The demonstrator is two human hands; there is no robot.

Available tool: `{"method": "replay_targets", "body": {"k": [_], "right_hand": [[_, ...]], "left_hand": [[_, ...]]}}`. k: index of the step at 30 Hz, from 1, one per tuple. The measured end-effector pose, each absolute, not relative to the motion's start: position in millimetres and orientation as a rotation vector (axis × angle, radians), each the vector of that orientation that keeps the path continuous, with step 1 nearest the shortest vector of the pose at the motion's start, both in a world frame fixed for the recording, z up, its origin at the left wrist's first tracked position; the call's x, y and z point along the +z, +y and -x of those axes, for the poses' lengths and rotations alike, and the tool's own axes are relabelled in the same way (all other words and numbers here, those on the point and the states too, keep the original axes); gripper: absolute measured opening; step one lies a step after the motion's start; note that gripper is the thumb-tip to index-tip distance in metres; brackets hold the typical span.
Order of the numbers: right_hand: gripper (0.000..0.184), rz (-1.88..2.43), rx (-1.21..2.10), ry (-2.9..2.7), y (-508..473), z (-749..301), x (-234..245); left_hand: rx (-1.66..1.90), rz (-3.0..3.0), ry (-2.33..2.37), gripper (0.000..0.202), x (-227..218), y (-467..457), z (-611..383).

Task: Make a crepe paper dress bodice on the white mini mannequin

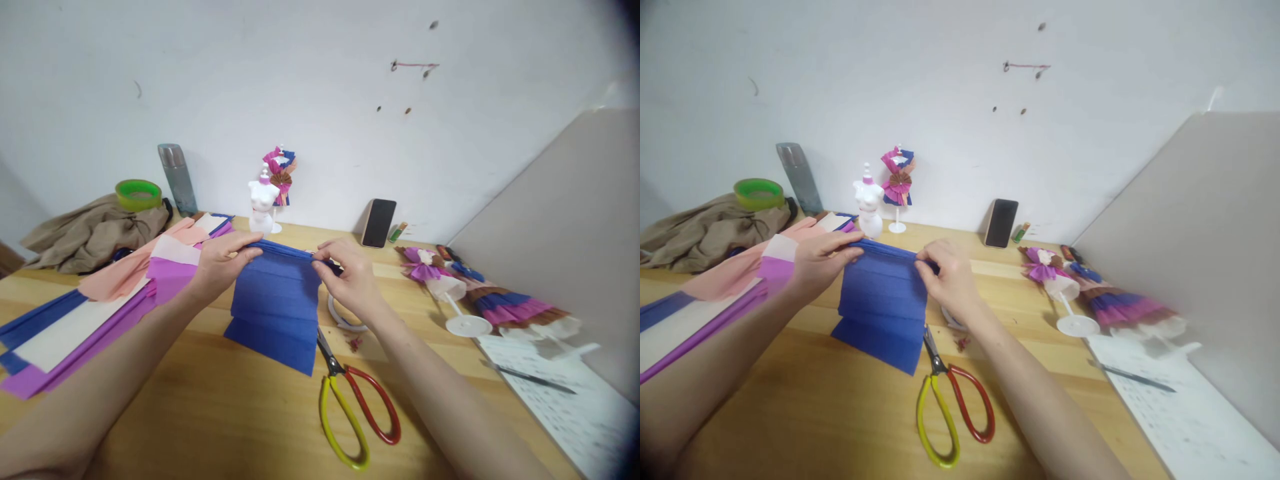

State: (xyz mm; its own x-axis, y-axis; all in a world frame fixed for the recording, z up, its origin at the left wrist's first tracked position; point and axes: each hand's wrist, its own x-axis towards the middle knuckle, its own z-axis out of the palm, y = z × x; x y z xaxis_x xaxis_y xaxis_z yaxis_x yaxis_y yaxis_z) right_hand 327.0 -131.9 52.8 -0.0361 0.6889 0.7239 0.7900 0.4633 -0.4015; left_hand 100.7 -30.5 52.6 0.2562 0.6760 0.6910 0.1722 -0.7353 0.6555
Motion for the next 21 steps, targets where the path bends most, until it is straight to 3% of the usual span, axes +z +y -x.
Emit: {"method": "replay_targets", "body": {"k": [14,21], "right_hand": [[0.013,1.235,-0.374,-1.822,-129.9,-332.2,50.8],[0.012,1.337,-0.13,-1.7,-129.0,-336.3,52.3]], "left_hand": [[1.366,-2.184,0.752,0.008,57.6,-27.7,-99.2],[1.295,-1.792,0.891,0.004,56.6,-39.6,-111.8]]}}
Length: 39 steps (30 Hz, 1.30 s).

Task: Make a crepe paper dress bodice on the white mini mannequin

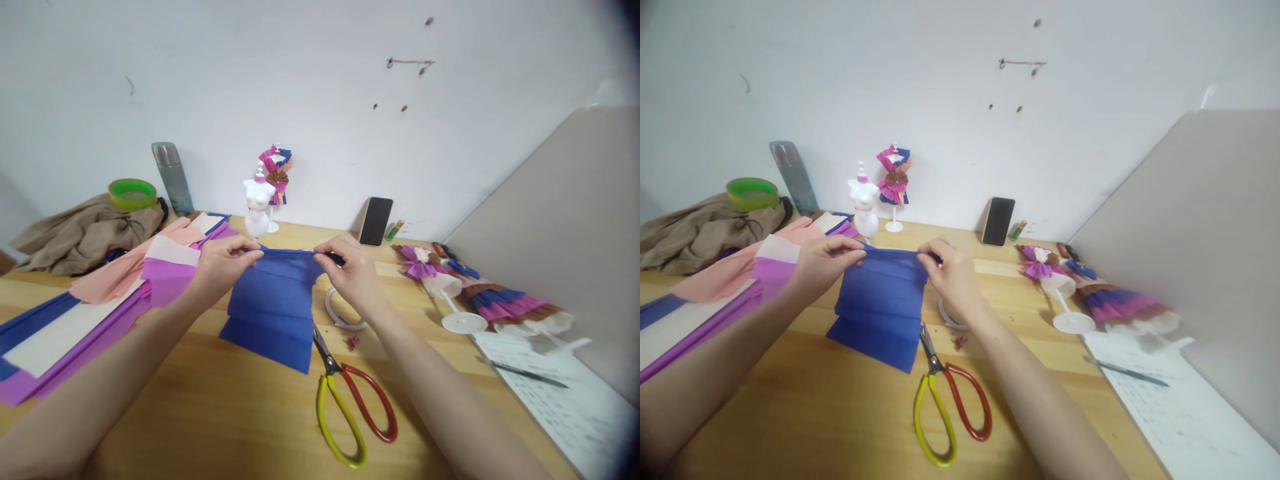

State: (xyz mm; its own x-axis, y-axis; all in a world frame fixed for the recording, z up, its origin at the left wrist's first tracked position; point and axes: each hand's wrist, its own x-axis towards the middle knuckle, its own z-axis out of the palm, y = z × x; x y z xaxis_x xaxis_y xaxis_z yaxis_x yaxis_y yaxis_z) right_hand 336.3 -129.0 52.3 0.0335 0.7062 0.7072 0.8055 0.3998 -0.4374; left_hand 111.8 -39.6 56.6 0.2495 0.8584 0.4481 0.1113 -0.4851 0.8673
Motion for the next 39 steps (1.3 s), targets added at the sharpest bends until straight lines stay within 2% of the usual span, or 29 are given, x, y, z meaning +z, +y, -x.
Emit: {"method": "replay_targets", "body": {"k": [5,10,13,17,19,22,25,29,33,39], "right_hand": [[0.007,1.367,0.056,-1.602,-126.0,-338.0,51.6],[0.011,1.407,0.282,-1.534,-122.1,-338.8,48.7],[0.013,1.396,0.394,-1.554,-122.5,-338.2,48.6],[0.015,1.418,0.406,-1.622,-127.4,-331.2,51.0],[0.016,1.425,0.359,-1.667,-131.2,-324.5,52.3],[0.016,1.403,0.295,-1.733,-137.3,-312.9,53.7],[0.019,1.389,0.275,-1.786,-141.7,-304.3,54.7],[0.019,1.396,0.289,-1.778,-142.4,-302.5,55.2],[0.016,1.392,0.365,-1.724,-140.1,-306.1,53.9],[0.018,1.404,0.369,-1.72,-138.4,-306.4,51.6]], "left_hand": [[1.232,-1.505,0.913,0.012,64.9,-44.5,-117.5],[1.114,-1.457,0.904,0.022,63.7,-35.5,-112.0],[1.023,-1.7,0.939,0.02,62.1,-26.3,-102.2],[1.243,-2.396,0.989,0.013,74.9,-34.0,-93.4],[1.268,-2.761,0.818,0.017,81.9,-49.7,-96.2],[1.038,-3.084,0.443,0.025,77.7,-74.3,-108.9],[0.895,-3.217,0.468,0.027,57.2,-84.4,-122.4],[0.935,-3.322,0.473,0.028,38.0,-79.1,-128.3],[0.993,-3.369,0.439,0.024,42.2,-77.8,-126.4],[0.844,-3.415,0.419,0.032,48.1,-79.8,-123.5]]}}
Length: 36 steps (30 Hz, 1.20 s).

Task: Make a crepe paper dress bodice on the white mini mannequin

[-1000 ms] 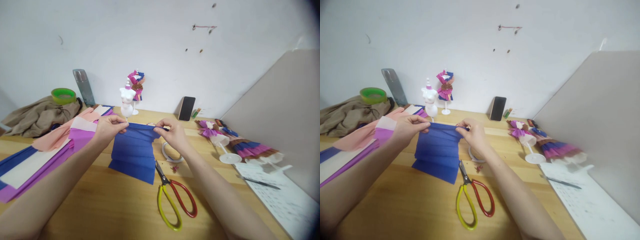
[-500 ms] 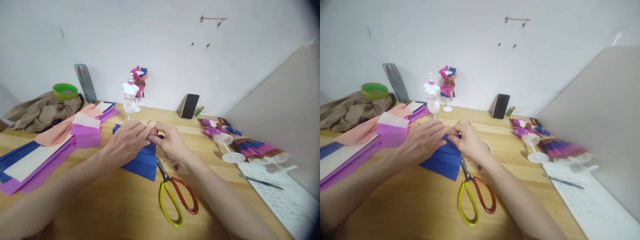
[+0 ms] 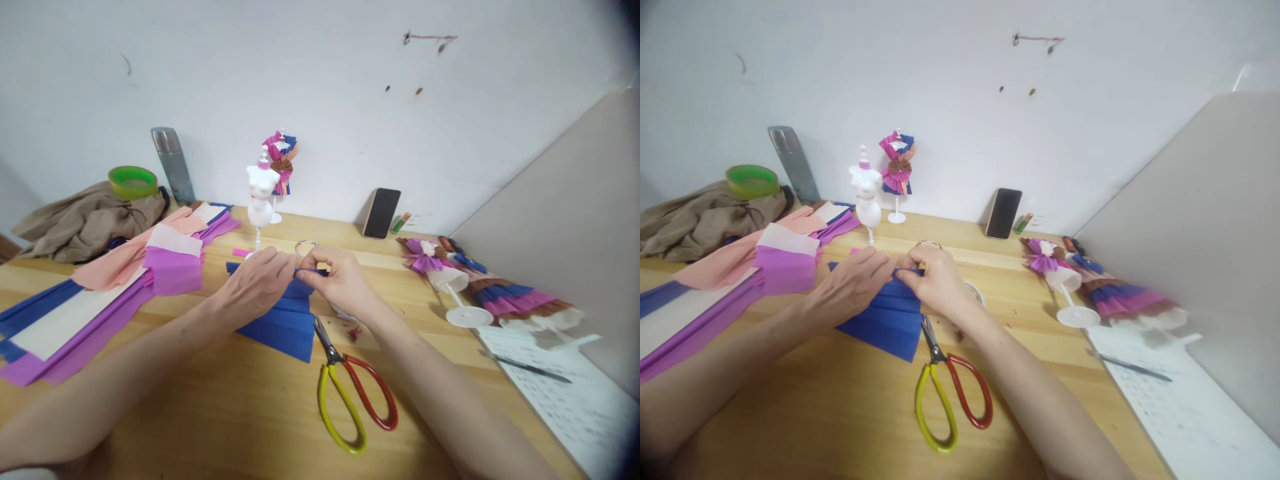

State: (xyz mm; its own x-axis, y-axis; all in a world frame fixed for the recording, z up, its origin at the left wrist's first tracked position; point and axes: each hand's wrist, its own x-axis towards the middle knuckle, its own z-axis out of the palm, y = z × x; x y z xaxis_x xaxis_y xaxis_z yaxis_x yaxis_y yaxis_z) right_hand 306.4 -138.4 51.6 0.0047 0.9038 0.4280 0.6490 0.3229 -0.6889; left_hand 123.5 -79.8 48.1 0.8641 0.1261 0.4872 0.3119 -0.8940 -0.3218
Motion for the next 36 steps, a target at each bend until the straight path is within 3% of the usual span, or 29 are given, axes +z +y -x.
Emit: {"method": "replay_targets", "body": {"k": [10,17,27,29,33,36], "right_hand": [[0.022,1.304,0.651,-1.597,-131.3,-317.4,49.9],[0.025,1.346,0.653,-1.624,-131.3,-316.8,46.8],[0.024,1.302,0.68,-1.507,-130.5,-314.3,43.3],[0.029,1.228,0.783,-1.471,-132.2,-316.3,46.5],[0.059,1.114,0.947,-1.533,-132.7,-319.4,47.4],[0.063,1.068,0.983,-1.561,-130.5,-316.4,41.9]], "left_hand": [[-0.755,3.358,-0.667,0.026,52.3,-58.2,-112.2],[-0.371,3.516,-0.935,0.033,65.1,-64.6,-110.0],[-0.238,3.607,-1.007,0.031,66.1,-60.5,-109.0],[-0.242,3.615,-1.114,0.03,71.7,-60.6,-107.9],[-0.292,3.731,-1.337,0.032,79.9,-56.8,-103.8],[-0.311,3.948,-1.506,0.034,80.6,-52.7,-100.5]]}}
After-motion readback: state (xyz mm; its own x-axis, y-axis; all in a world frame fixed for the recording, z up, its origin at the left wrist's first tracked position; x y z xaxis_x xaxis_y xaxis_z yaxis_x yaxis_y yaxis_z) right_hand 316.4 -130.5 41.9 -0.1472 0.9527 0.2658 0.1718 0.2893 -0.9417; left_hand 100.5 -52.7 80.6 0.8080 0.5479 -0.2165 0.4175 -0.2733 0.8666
